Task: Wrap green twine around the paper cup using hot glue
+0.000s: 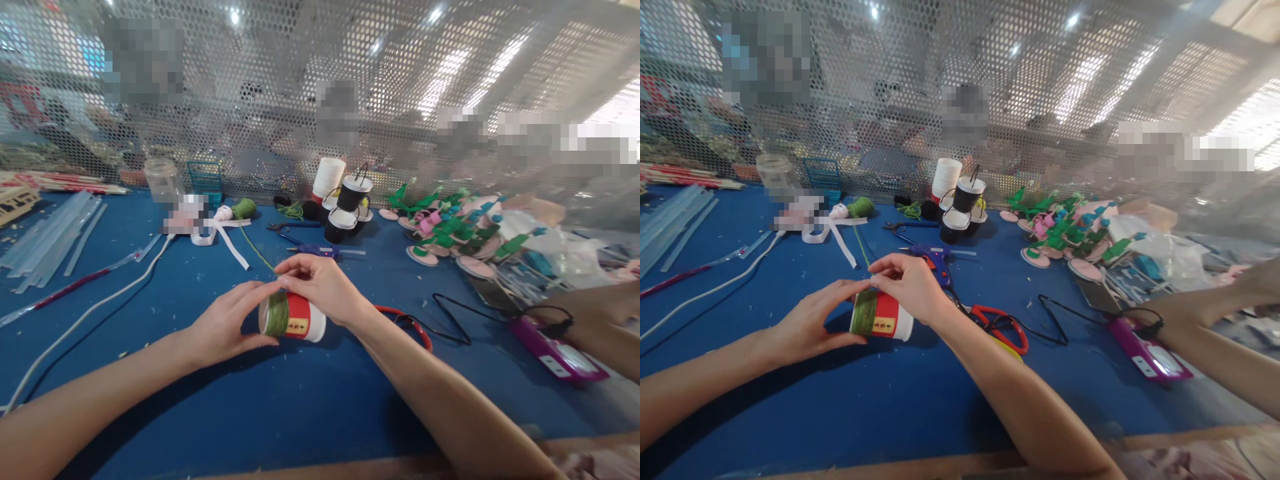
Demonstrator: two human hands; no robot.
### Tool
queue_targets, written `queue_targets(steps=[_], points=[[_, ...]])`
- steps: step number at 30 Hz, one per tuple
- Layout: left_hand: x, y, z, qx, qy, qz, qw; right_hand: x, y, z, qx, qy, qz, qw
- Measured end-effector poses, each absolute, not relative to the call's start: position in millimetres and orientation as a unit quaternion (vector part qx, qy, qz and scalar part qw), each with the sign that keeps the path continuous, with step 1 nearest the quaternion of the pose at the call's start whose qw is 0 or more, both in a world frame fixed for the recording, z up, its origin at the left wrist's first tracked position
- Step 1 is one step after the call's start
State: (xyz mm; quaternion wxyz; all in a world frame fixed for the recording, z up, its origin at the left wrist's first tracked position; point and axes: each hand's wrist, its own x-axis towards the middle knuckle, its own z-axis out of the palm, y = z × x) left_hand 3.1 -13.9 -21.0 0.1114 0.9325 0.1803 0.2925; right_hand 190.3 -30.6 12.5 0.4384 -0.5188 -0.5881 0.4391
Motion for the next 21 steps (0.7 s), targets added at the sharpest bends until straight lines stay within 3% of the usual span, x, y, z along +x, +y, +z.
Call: queue_targets(steps=[7, 21], points=[[2.4, -12.7, -22.6, 0.941, 0.146, 0.299, 0.059, 190.4, -30.9, 11.3, -0.52, -0.591, 0.449, 0.422], [1.2, -11.6, -21.2, 0.953, 0.154, 0.252, 0.061, 190.0, -31.1, 7.5, -0.525, -0.623, 0.405, 0.414]])
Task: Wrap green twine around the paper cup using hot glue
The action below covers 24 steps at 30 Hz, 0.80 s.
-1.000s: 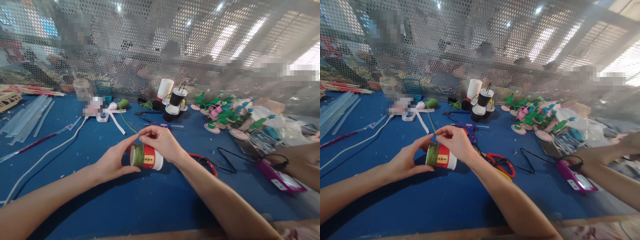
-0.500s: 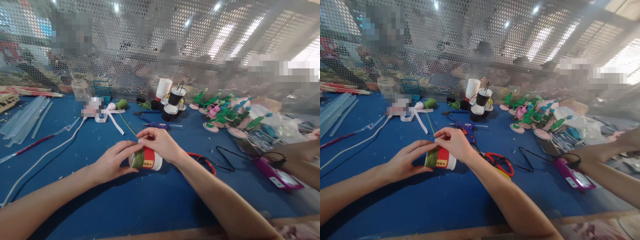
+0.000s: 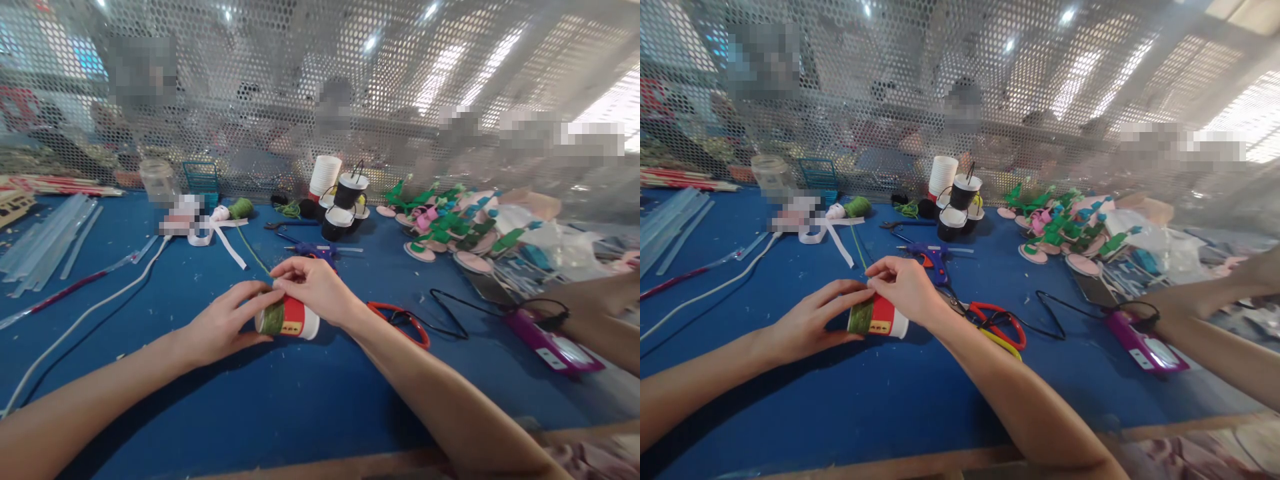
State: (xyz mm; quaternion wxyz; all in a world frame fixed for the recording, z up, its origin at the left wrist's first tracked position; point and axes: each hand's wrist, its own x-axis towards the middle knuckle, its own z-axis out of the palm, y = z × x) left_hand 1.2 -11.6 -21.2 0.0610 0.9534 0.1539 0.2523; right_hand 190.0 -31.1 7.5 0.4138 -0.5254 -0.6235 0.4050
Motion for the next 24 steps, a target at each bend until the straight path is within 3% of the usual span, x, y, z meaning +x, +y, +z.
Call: queue_targets(steps=[15, 24], points=[[4, -11, -22, 0.955, 0.143, 0.256, 0.046, 189, -28, 0, -0.541, -0.632, 0.402, 0.382], [-1, -3, -21, 0.942, 0.185, 0.277, 0.045, 192, -29, 9, -0.545, -0.612, 0.383, 0.425]])
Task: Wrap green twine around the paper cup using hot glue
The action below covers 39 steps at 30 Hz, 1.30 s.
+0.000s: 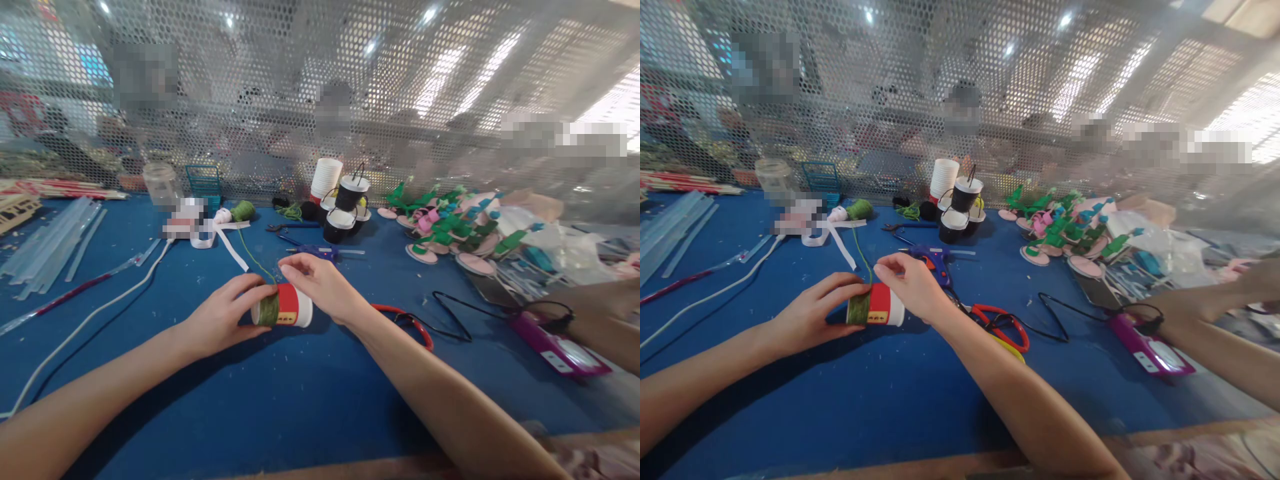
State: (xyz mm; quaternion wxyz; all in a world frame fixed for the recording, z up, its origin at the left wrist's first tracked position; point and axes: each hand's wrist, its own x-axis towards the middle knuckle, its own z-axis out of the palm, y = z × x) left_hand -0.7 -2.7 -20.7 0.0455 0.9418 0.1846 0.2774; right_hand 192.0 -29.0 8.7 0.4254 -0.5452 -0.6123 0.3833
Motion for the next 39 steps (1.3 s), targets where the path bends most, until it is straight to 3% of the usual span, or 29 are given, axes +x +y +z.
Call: queue_targets(steps=[9, 17, 24, 39], points=[[-3, 0, -17, 0.938, 0.189, 0.291, 0.032, 194, -37, 17, -0.536, -0.657, 0.416, 0.329], [-3, -2, -17, 0.955, 0.12, 0.265, -0.061, 198, -47, 6, -0.543, -0.635, 0.445, 0.322], [-2, -1, -21, 0.952, 0.148, 0.268, -0.005, 194, -52, 4, -0.56, -0.656, 0.393, 0.32], [0, 0, -19, 0.961, 0.128, 0.244, -0.003, 189, -53, 0, -0.584, -0.666, 0.345, 0.31]])
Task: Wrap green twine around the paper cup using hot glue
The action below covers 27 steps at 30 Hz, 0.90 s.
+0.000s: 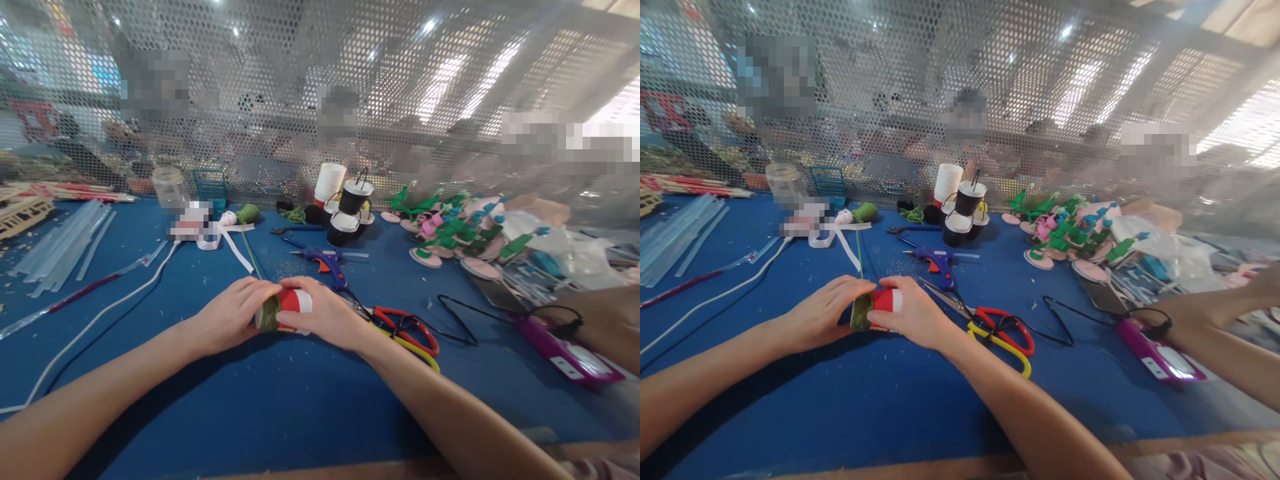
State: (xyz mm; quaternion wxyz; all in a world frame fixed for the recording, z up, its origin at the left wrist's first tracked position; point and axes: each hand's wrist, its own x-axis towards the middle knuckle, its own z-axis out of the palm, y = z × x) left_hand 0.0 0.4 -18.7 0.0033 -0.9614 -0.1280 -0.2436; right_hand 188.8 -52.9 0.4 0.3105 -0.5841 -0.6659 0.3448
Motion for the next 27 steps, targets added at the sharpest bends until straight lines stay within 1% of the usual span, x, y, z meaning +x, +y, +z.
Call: queue_targets(steps=[4, 8, 13, 16, 19, 23, 25, 27], points=[[-1, -1, -23, -0.957, -0.146, -0.246, 0.044, 189, -51, -2, -0.592, -0.663, 0.346, 0.3], [-1, 0, -25, -0.95, -0.138, -0.274, 0.05, 188, -51, 2, -0.603, -0.651, 0.355, 0.294], [-3, 2, -25, -0.95, -0.127, -0.278, 0.067, 190, -51, 5, -0.603, -0.646, 0.361, 0.297], [-4, 3, -25, -0.95, -0.132, -0.274, 0.071, 195, -48, 0, -0.574, -0.645, 0.385, 0.325], [-3, 3, -24, -0.95, -0.146, -0.269, 0.065, 200, -44, -3, -0.553, -0.622, 0.395, 0.389], [-3, 3, -24, -0.95, -0.161, -0.26, 0.067, 209, -40, 7, -0.59, -0.57, 0.348, 0.454], [-3, 4, -24, -0.951, -0.17, -0.252, 0.063, 219, -36, 15, -0.603, -0.575, 0.305, 0.461], [-3, 4, -25, -0.951, -0.174, -0.248, 0.06, 232, -30, 21, -0.626, -0.588, 0.243, 0.451]])
